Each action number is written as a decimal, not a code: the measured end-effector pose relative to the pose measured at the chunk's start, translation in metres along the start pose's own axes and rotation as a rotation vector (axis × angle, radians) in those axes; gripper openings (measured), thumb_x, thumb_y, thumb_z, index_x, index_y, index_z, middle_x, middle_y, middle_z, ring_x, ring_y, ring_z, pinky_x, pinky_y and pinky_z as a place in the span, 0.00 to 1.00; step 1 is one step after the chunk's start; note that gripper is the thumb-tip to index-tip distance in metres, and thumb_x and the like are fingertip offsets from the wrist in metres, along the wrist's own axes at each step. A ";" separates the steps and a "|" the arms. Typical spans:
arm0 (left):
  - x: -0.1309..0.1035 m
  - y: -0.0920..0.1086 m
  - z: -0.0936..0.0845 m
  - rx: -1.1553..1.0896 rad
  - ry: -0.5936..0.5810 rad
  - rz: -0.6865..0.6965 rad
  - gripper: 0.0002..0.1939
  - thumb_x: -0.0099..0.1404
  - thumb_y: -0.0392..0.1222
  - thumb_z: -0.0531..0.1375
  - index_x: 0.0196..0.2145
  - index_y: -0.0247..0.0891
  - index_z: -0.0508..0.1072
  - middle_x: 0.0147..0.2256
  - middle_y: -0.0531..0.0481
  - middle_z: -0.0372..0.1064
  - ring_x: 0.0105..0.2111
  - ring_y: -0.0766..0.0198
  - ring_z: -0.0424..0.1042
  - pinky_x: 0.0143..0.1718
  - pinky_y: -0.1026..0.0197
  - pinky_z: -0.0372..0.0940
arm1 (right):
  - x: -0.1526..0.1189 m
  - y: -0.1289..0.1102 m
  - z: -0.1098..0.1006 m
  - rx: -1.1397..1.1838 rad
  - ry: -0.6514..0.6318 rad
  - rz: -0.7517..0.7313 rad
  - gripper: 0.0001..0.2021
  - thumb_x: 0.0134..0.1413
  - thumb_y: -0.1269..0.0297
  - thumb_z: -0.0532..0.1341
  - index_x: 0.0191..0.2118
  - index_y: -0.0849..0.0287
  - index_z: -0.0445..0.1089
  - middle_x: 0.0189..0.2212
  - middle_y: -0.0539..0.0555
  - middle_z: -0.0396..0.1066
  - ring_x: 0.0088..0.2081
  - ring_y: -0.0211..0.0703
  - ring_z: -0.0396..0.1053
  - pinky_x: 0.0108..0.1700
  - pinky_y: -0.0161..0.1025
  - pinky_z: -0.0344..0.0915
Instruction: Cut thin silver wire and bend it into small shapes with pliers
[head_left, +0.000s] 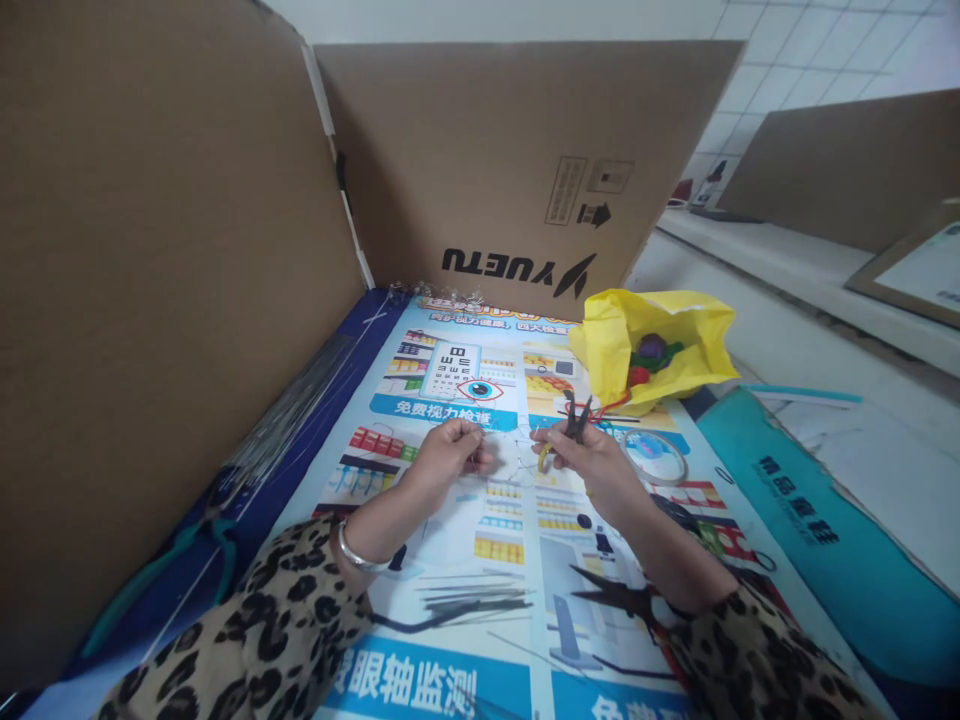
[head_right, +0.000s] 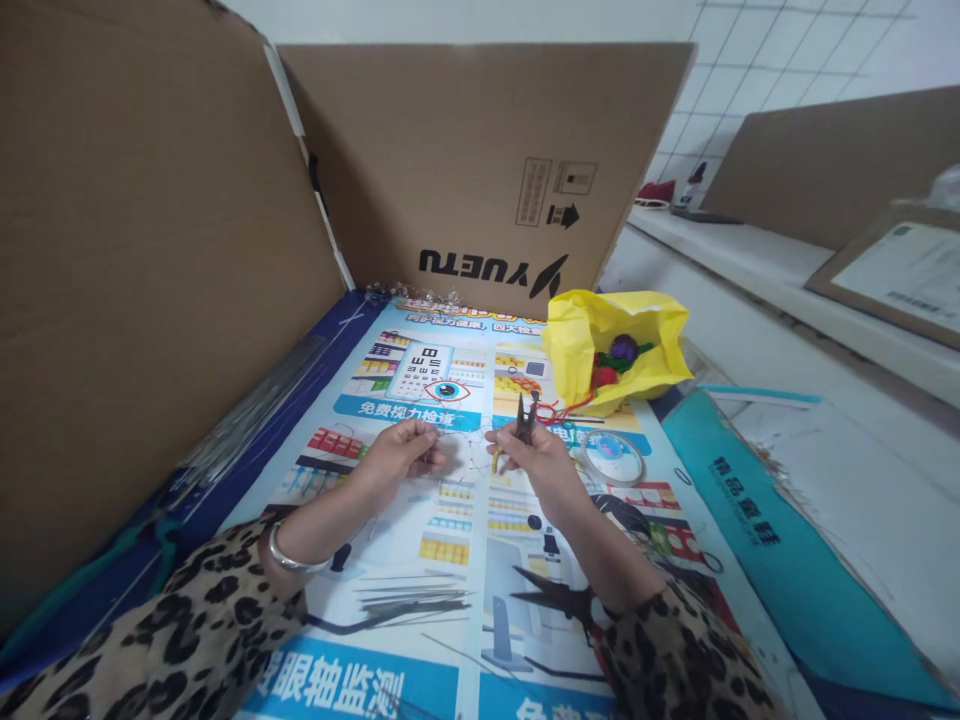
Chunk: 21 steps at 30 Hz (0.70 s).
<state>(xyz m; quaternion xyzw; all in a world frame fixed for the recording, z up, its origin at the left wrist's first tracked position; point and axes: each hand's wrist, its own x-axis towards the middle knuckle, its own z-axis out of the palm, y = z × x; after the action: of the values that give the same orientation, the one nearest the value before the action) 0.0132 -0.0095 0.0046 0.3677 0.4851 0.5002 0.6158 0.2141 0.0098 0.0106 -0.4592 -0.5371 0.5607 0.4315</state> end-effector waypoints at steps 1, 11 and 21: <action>0.000 -0.001 0.000 -0.027 0.009 0.020 0.09 0.55 0.40 0.60 0.28 0.35 0.63 0.25 0.53 0.65 0.24 0.68 0.69 0.29 0.62 0.66 | 0.000 0.000 -0.001 -0.009 -0.010 0.004 0.14 0.44 0.53 0.63 0.31 0.59 0.67 0.33 0.55 0.73 0.28 0.36 0.65 0.30 0.36 0.59; -0.002 -0.002 0.002 -0.089 -0.005 0.017 0.11 0.53 0.42 0.62 0.27 0.34 0.63 0.26 0.52 0.66 0.25 0.68 0.70 0.31 0.61 0.66 | -0.001 0.003 0.000 -0.076 -0.069 -0.009 0.13 0.45 0.53 0.62 0.29 0.60 0.66 0.30 0.53 0.71 0.24 0.33 0.59 0.29 0.36 0.57; -0.004 0.002 0.003 -0.018 -0.069 -0.098 0.12 0.54 0.44 0.61 0.27 0.33 0.65 0.21 0.50 0.68 0.23 0.66 0.70 0.30 0.61 0.64 | -0.001 0.004 0.001 0.014 -0.085 0.050 0.14 0.44 0.52 0.62 0.29 0.58 0.63 0.29 0.52 0.71 0.22 0.33 0.58 0.27 0.36 0.55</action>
<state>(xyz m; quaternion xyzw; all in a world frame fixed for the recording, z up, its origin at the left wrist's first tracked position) 0.0154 -0.0131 0.0081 0.3549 0.4767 0.4607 0.6592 0.2136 0.0086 0.0065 -0.4452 -0.5396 0.5940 0.3973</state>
